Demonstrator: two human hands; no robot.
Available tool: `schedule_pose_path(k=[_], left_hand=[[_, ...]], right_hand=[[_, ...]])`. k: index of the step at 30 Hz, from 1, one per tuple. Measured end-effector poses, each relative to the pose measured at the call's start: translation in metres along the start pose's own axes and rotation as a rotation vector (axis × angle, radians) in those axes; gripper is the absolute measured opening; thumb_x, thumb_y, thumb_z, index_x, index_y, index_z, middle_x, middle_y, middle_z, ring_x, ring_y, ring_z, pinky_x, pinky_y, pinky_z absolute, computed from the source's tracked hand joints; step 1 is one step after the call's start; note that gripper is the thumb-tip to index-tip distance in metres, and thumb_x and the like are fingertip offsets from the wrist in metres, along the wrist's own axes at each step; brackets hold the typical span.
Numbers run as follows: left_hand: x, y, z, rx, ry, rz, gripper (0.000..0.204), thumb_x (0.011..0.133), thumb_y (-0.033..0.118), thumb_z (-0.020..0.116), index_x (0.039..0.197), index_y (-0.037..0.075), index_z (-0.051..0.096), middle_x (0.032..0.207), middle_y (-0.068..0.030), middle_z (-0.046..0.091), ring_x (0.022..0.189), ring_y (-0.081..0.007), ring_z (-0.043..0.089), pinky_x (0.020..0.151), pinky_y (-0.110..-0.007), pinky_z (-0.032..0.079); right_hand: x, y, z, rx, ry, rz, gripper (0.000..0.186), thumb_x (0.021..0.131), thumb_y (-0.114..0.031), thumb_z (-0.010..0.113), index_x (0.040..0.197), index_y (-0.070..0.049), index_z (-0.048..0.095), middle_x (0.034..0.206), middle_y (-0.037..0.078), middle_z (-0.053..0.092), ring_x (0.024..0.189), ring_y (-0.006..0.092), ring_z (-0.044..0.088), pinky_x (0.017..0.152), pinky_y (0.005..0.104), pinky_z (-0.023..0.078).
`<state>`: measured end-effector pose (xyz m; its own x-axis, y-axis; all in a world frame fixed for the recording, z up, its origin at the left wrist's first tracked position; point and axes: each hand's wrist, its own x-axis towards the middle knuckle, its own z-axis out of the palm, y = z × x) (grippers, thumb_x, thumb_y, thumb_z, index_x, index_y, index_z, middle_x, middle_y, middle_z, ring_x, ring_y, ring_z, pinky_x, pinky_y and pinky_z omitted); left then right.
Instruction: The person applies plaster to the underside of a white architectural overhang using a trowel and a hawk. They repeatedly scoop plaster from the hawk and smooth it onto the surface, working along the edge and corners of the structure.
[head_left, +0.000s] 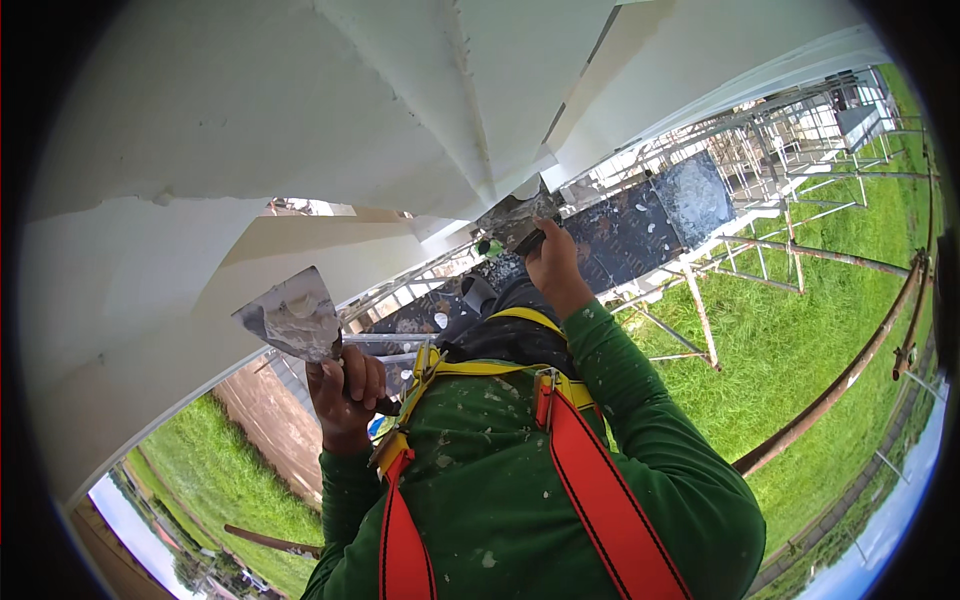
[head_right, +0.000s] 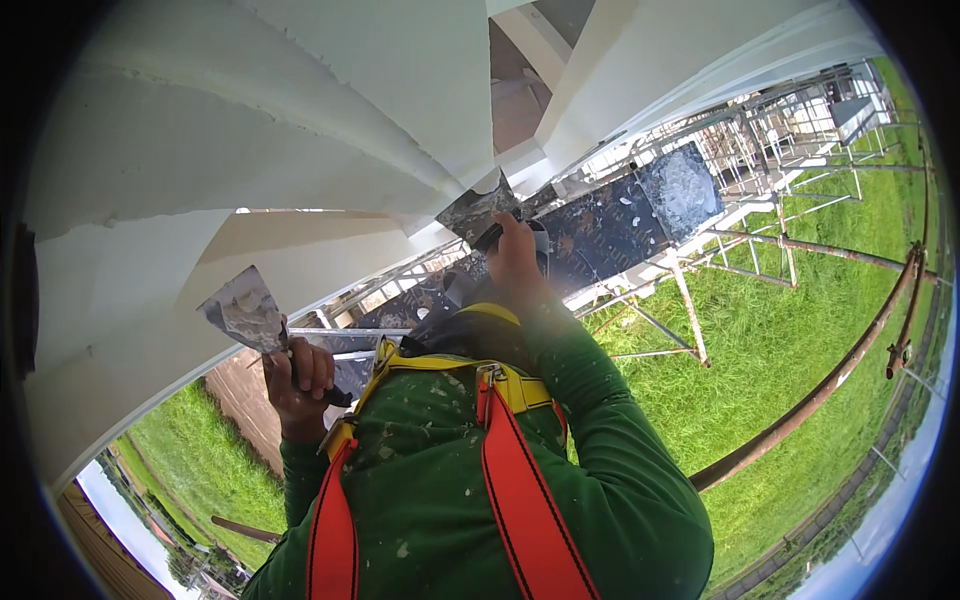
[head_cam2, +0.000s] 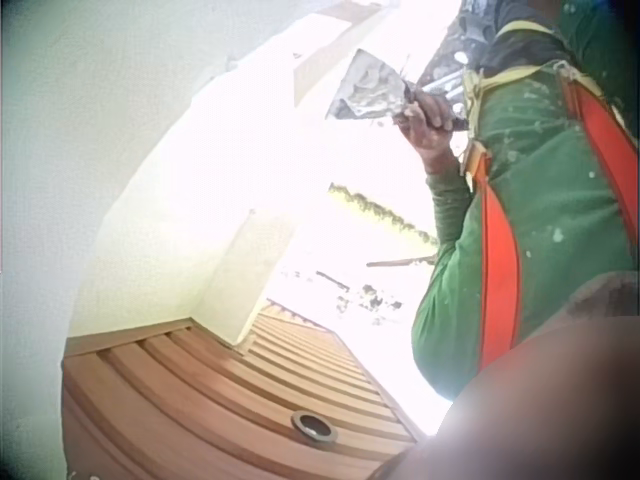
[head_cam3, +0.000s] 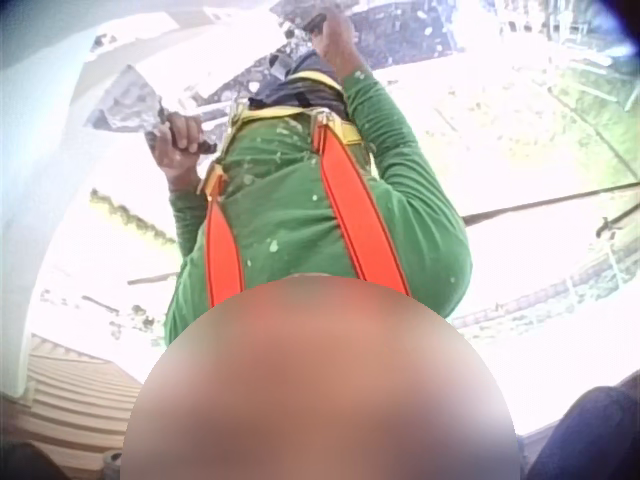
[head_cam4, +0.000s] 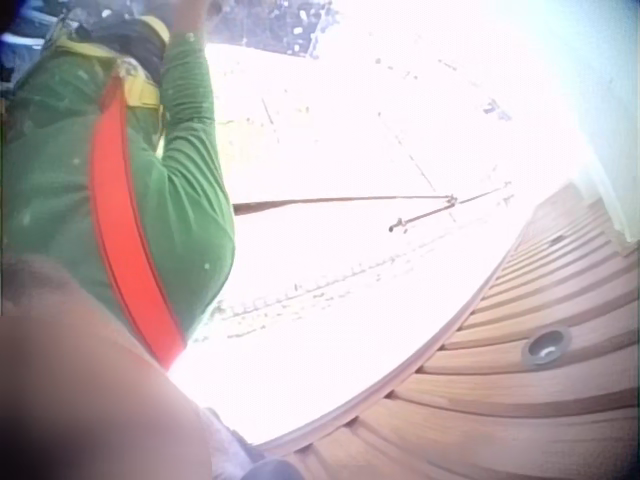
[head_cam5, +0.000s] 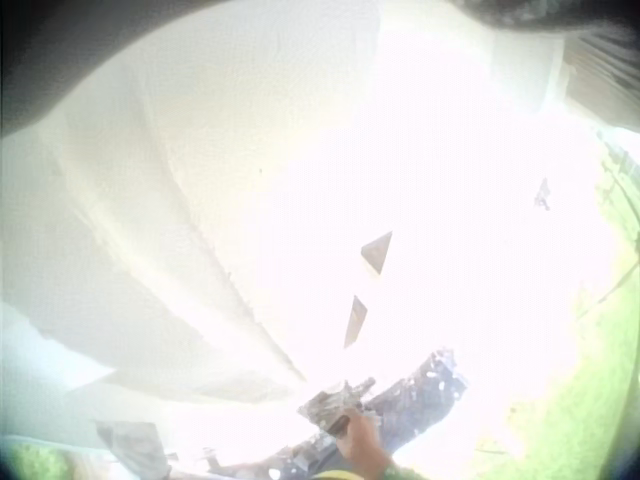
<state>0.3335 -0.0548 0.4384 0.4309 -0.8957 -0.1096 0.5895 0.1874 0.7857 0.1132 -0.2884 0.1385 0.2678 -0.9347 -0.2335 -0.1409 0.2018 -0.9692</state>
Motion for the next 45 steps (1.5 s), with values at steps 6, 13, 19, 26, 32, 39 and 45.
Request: schedule_pose_path(k=[6, 13, 19, 26, 32, 39, 45], left_hand=[[-0.012, 0.001, -0.005, 0.037, 0.048, -0.029, 0.033, 0.105, 0.028, 0.047, 0.131, 0.006, 0.049, 0.06, -0.0004, 0.04, 0.044, -0.0128, 0.042, 0.049, -0.03, 0.043], [-0.016, -0.001, -0.02, 0.055, 0.079, -0.014, 0.028, 0.106, 0.026, 0.045, 0.127, 0.008, 0.05, 0.06, -0.0005, 0.039, 0.045, -0.013, 0.041, 0.049, -0.031, 0.043], [-0.018, -0.002, -0.028, 0.03, 0.099, 0.031, 0.024, 0.106, 0.025, 0.044, 0.123, 0.009, 0.052, 0.06, -0.0006, 0.039, 0.045, -0.0128, 0.04, 0.049, -0.03, 0.042], [-0.019, -0.005, -0.045, 0.047, 0.076, 0.033, 0.032, 0.107, 0.026, 0.042, 0.132, 0.007, 0.048, 0.06, 0.0007, 0.038, 0.045, -0.011, 0.039, 0.049, -0.029, 0.041], [-0.017, -0.003, -0.049, 0.019, 0.085, 0.017, 0.024, 0.106, 0.023, 0.043, 0.124, 0.009, 0.052, 0.061, -0.0004, 0.039, 0.045, -0.0123, 0.04, 0.051, -0.03, 0.042], [-0.014, -0.002, -0.055, 0.032, 0.015, -0.002, 0.027, 0.107, 0.023, 0.043, 0.128, 0.008, 0.051, 0.061, -0.0001, 0.039, 0.045, -0.0122, 0.04, 0.051, -0.03, 0.042], [-0.013, -0.001, -0.051, 0.047, 0.013, -0.016, 0.03, 0.106, 0.025, 0.045, 0.129, 0.007, 0.05, 0.059, 0.0004, 0.038, 0.043, -0.0121, 0.039, 0.048, -0.029, 0.042]], right_hand=[[0.013, -0.091, 0.04, 0.868, 0.189, 0.653, 0.021, 0.088, -0.013, 0.063, 0.105, -0.003, 0.057, 0.104, 0.01, 0.064, 0.093, 0.0235, 0.064, 0.078, 0.038, 0.052], [0.022, -0.136, 0.043, 0.853, 0.112, 0.61, 0.022, 0.083, -0.014, 0.066, 0.102, -0.008, 0.057, 0.096, 0.005, 0.061, 0.09, 0.0216, 0.059, 0.085, 0.0418, 0.044], [0.014, -0.194, 0.032, 0.816, 0.092, 0.552, 0.013, 0.086, -0.011, 0.063, 0.097, -0.005, 0.059, 0.096, 0.005, 0.059, 0.096, 0.0202, 0.058, 0.094, 0.0408, 0.046], [-0.002, -0.272, 0.02, 0.777, -0.014, 0.408, 0.017, 0.089, -0.017, 0.064, 0.104, -0.013, 0.06, 0.102, 0.003, 0.065, 0.1, 0.0185, 0.059, 0.094, 0.043, 0.044], [-0.02, -0.355, 0.011, 0.675, -0.094, 0.253, 0.017, 0.089, -0.024, 0.072, 0.099, -0.015, 0.062, 0.1, 0.002, 0.066, 0.099, 0.0168, 0.059, 0.095, 0.0399, 0.045], [-0.064, -0.383, -0.004, 0.853, -0.118, 0.069, 0.029, 0.093, -0.015, 0.054, 0.117, 0.002, 0.056, 0.114, 0.014, 0.065, 0.106, 0.0264, 0.064, 0.093, 0.0395, 0.051], [-0.048, -0.239, -0.014, 0.999, 0.087, 0.305, 0.027, 0.092, -0.01, 0.053, 0.115, 0.003, 0.055, 0.11, 0.014, 0.065, 0.102, 0.0281, 0.066, 0.09, 0.0413, 0.053]])
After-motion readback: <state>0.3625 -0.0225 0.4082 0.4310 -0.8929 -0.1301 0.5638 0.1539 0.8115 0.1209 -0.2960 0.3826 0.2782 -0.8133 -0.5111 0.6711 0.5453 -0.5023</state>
